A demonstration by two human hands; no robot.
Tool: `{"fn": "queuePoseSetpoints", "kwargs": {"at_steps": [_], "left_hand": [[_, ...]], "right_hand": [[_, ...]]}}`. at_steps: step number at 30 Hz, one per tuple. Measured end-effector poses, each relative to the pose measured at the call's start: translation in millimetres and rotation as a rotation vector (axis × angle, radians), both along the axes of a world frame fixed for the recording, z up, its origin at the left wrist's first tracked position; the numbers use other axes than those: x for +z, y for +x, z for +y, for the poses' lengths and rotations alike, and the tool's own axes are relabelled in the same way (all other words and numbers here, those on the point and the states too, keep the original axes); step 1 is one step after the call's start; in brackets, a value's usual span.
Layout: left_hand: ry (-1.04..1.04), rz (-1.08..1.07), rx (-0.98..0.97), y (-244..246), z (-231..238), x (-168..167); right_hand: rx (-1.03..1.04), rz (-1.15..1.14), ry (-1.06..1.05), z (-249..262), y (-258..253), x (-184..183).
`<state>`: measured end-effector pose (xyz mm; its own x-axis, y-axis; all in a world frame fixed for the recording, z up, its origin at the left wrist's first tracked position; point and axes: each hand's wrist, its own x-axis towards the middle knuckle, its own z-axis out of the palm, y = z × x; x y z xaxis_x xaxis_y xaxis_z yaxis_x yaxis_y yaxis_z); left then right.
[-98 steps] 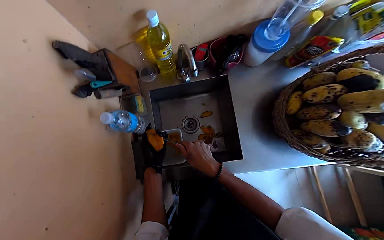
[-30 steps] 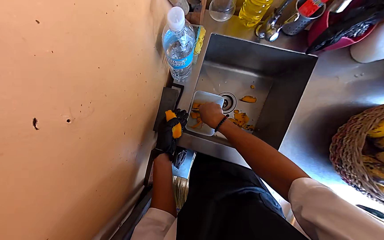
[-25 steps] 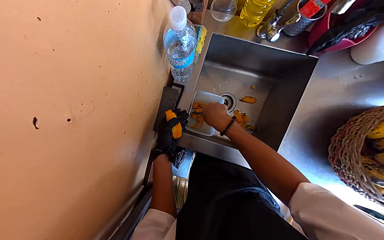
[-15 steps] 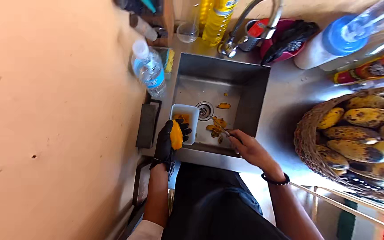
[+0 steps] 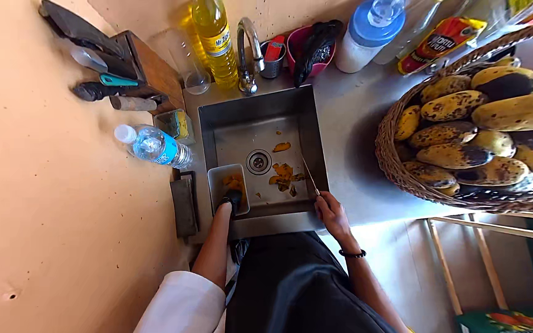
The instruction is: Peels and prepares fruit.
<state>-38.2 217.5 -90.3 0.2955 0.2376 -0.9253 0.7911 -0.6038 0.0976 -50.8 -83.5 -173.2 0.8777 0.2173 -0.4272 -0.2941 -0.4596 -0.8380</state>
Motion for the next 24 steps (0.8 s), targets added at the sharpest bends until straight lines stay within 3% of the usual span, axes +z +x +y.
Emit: {"fn": "queuePoseSetpoints", "kwargs": {"at_steps": [2, 4, 9, 12, 17, 24], "left_hand": [[0.314, -0.212, 0.008, -28.5, -2.1, -79.5], [0.329, -0.069, -0.03, -20.6, 13.9, -120.8], [0.251, -0.029, 0.005, -11.1, 19.9, -116.9], [0.299, -0.123, -0.014, -18.5, 28.6, -167.4], [0.198, -0.012, 0.132, -4.7, 22.9, -153.1], [0.204, 0.023, 0.081, -9.8, 28.2, -170.9]], "right_hand": [[-0.038, -0.026, 0.033, -3.8, -4.2, -3.5], [-0.054, -0.061, 0.056, -6.4, -4.7, -10.2], [-0.05, -0.075, 0.069, -8.4, -4.3, -14.0], [-0.062, -0.057, 0.081, -7.8, -2.6, -13.8], [-0.056, -0.057, 0.108, -7.4, -2.8, -12.1], [-0.044, -0.052, 0.115, -7.3, -2.0, -11.1]]}}
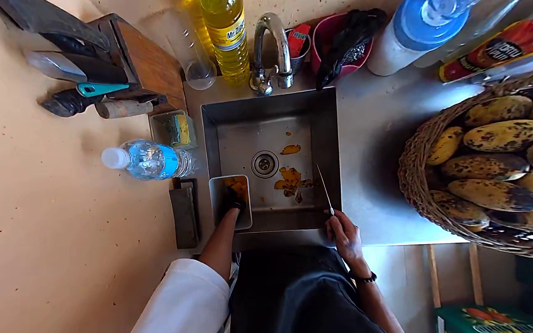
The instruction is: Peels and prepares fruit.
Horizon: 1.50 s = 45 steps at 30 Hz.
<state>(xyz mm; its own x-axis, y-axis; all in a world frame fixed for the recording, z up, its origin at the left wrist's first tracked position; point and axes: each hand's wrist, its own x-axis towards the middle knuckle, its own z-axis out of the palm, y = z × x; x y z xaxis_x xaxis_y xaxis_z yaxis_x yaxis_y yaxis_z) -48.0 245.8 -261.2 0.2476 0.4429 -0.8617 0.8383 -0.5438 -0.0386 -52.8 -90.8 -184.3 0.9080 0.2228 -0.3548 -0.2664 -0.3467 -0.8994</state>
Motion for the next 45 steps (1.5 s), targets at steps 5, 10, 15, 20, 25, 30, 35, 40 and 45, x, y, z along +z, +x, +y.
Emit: {"fn": "queuePoseSetpoints", "kwargs": {"at_steps": [5, 10, 15, 20, 25, 30, 35, 40, 45], "left_hand": [[0.059, -0.062, 0.028, -13.8, 6.9, -61.6], [0.009, -0.004, 0.002, 2.4, -1.3, 5.0], [-0.003, -0.038, 0.011, -1.4, -5.2, 4.2], [-0.067, -0.05, -0.001, -0.8, -12.6, 37.7], [-0.049, -0.079, 0.187, 4.7, -0.4, 29.1], [-0.083, -0.175, 0.354, 9.4, 6.8, -1.1], [-0.26, -0.238, 0.268, -2.3, -0.9, -17.0], [-0.255, 0.041, -0.132, 8.1, 0.8, 15.7], [0.033, -0.175, 0.566, 7.4, -8.3, 10.0]], "right_hand": [[-0.012, -0.004, -0.007, 0.7, -0.6, -0.6], [-0.032, -0.013, -0.002, 1.8, -1.7, -0.5], [-0.051, -0.015, 0.0, 2.7, -2.8, -0.5], [-0.056, -0.013, 0.01, 3.7, -2.1, -0.3], [-0.047, -0.013, 0.005, 3.6, -1.4, 0.7], [-0.026, 0.006, -0.003, 2.2, 0.3, 0.1], [-0.011, 0.007, -0.017, 3.0, 2.8, 3.2], [-0.001, 0.015, -0.001, 2.8, 3.2, 3.0], [0.007, 0.023, -0.008, 3.1, 3.7, 3.7]]}}
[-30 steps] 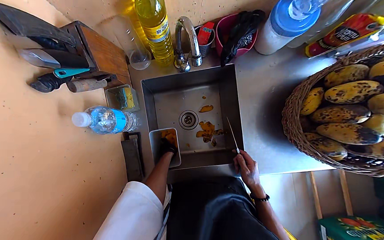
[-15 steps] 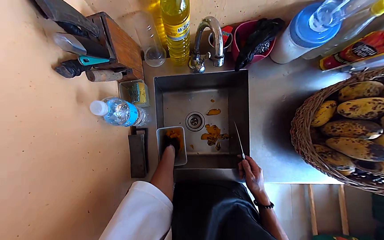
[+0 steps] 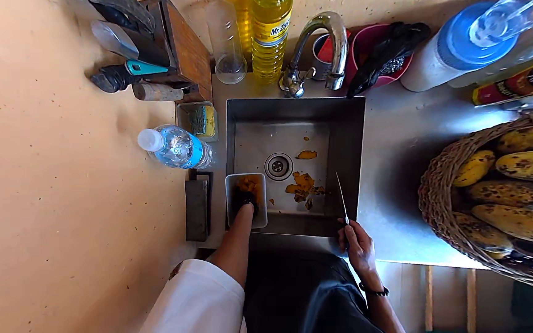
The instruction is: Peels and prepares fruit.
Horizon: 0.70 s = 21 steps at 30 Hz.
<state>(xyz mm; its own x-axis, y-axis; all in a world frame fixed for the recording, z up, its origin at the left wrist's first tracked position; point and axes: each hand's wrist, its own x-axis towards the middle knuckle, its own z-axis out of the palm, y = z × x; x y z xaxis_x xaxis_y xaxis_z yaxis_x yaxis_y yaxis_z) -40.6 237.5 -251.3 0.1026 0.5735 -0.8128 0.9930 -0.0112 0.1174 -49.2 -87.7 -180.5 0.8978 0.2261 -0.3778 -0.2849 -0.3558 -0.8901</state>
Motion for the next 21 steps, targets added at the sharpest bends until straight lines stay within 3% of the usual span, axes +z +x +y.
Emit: {"fn": "queuePoseSetpoints", "kwargs": {"at_steps": [4, 8, 11, 16, 19, 21], "left_hand": [[0.065, -0.047, 0.126, 10.0, -3.4, -9.8], [-0.071, 0.025, -0.019, 4.2, -1.6, -13.8], [-0.116, -0.202, -0.143, -18.0, 1.9, -4.6], [-0.24, -0.411, -0.021, -27.1, 25.7, 94.0], [-0.227, -0.54, 0.02, -32.2, 36.8, 133.3], [-0.182, -0.516, 0.002, -38.7, 46.8, 146.3]], "right_hand": [[-0.01, 0.015, 0.009, -0.8, 0.7, -0.7], [0.023, 0.15, -0.059, 0.7, 10.8, 5.5], [0.195, 0.187, -0.237, 32.4, 29.5, 17.5], [0.467, 0.076, -0.27, 142.6, 33.1, 23.3], [0.568, 0.107, -0.319, 187.6, 34.2, 12.5], [0.6, 0.084, -0.363, 195.5, 34.9, 6.3]]}}
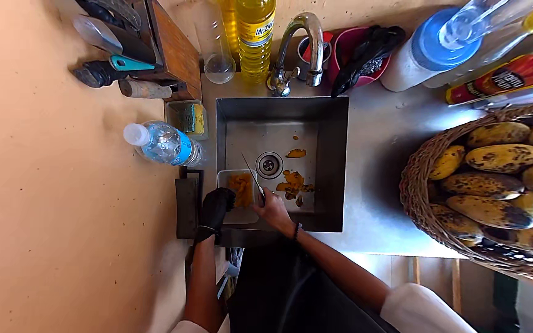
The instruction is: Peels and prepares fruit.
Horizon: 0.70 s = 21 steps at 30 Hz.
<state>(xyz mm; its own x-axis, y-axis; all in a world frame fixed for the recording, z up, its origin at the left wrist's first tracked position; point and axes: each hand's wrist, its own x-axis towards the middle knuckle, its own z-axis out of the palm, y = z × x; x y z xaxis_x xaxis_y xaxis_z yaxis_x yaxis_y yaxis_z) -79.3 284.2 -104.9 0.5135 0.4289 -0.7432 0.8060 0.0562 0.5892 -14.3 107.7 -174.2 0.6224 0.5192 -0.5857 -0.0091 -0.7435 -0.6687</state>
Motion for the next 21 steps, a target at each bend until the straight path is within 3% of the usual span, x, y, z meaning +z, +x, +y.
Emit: {"fn": "queuePoseSetpoints", "kwargs": {"at_steps": [4, 7, 10, 13, 17, 21], "left_hand": [[0.183, 0.09, -0.206, -14.4, 8.3, 14.8], [0.237, 0.167, -0.367, -10.2, -3.9, 27.1], [0.277, 0.069, -0.398, 4.3, -30.4, 47.0], [0.569, -0.067, -0.525, 20.5, -60.4, 93.6], [0.984, -0.352, -0.615, 32.4, -90.4, 176.8], [1.212, -0.48, -0.717, 43.3, -98.9, 233.7]], "right_hand": [[-0.075, -0.247, 0.08, -22.5, 11.7, 19.8], [-0.094, -0.471, 0.209, -50.7, 21.5, 65.1], [-0.086, -0.681, 0.294, -83.0, 29.4, 109.0], [-0.227, -0.814, 0.384, -113.7, 28.5, 140.8], [-0.564, -0.685, 0.581, -127.7, 5.9, 167.2], [-0.75, -0.645, 0.856, -115.3, -13.4, 187.9]]}}
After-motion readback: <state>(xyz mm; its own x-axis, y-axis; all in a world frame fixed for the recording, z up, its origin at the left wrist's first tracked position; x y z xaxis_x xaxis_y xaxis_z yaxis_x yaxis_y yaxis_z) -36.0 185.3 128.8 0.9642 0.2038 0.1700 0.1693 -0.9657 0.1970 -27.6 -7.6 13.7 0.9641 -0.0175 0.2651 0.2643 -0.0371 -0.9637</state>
